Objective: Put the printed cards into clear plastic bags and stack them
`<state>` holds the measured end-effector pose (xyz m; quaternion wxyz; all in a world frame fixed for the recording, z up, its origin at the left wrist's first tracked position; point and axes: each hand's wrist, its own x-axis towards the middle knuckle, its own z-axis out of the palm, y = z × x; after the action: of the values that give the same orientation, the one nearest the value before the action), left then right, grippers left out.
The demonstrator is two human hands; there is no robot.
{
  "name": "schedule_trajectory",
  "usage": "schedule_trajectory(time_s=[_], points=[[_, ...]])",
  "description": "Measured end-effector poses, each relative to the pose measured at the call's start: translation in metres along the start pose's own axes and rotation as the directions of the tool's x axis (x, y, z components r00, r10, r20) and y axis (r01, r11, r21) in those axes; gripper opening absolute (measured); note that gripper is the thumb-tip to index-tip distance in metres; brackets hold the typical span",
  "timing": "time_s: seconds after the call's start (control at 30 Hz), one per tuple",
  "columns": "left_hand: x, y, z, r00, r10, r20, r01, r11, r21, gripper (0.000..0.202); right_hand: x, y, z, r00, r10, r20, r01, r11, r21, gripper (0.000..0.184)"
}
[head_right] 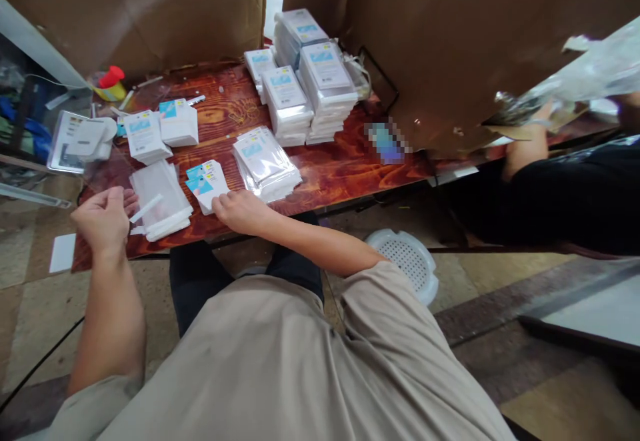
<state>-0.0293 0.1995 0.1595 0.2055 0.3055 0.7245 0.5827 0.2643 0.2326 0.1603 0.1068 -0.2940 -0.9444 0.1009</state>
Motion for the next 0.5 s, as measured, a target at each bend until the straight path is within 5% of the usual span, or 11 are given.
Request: schedule_trajectory(time_s=[0.07, 0.13, 0.17, 0.2, 0.3, 0.4, 0.5], points=[[-0.008, 0.002, 0.01, 0.997, -0.06, -0.05, 0.049, 0.979, -0.199, 0.018, -0.012, 0.002, -0.009, 0.962, 0.179, -0.206, -0.136, 0.969, 0.204, 0.026], [-0.018, 0.004, 0.02, 0.99, -0.14, 0.0, 0.132, 0.931, -0.34, 0.022, -0.026, 0.0, -0.015, 0.823, 0.451, -0.346, -0.219, 0.813, 0.539, 0.028], [-0.023, 0.006, 0.024, 0.982, -0.186, 0.033, 0.184, 0.902, -0.39, 0.026, -0.032, -0.002, -0.015, 0.76, 0.57, -0.314, -0.217, 0.677, 0.704, 0.033], [-0.028, 0.007, 0.028, 0.971, -0.228, 0.073, 0.237, 0.879, -0.415, 0.03, -0.037, -0.005, -0.014, 0.753, 0.62, -0.218, -0.19, 0.523, 0.831, 0.037], [-0.041, 0.007, 0.04, 0.946, -0.267, 0.184, 0.324, 0.812, -0.486, 0.034, -0.044, -0.014, -0.002, 0.822, 0.565, 0.074, -0.204, 0.17, 0.964, 0.043], [-0.054, 0.006, 0.046, 0.926, -0.285, 0.248, 0.374, 0.782, -0.498, 0.035, -0.041, -0.019, 0.01, 0.781, 0.607, 0.146, -0.233, 0.066, 0.97, 0.048], [-0.066, 0.006, 0.05, 0.918, -0.282, 0.28, 0.389, 0.78, -0.49, 0.038, -0.038, -0.015, 0.017, 0.708, 0.699, 0.1, -0.235, 0.1, 0.967, 0.046]])
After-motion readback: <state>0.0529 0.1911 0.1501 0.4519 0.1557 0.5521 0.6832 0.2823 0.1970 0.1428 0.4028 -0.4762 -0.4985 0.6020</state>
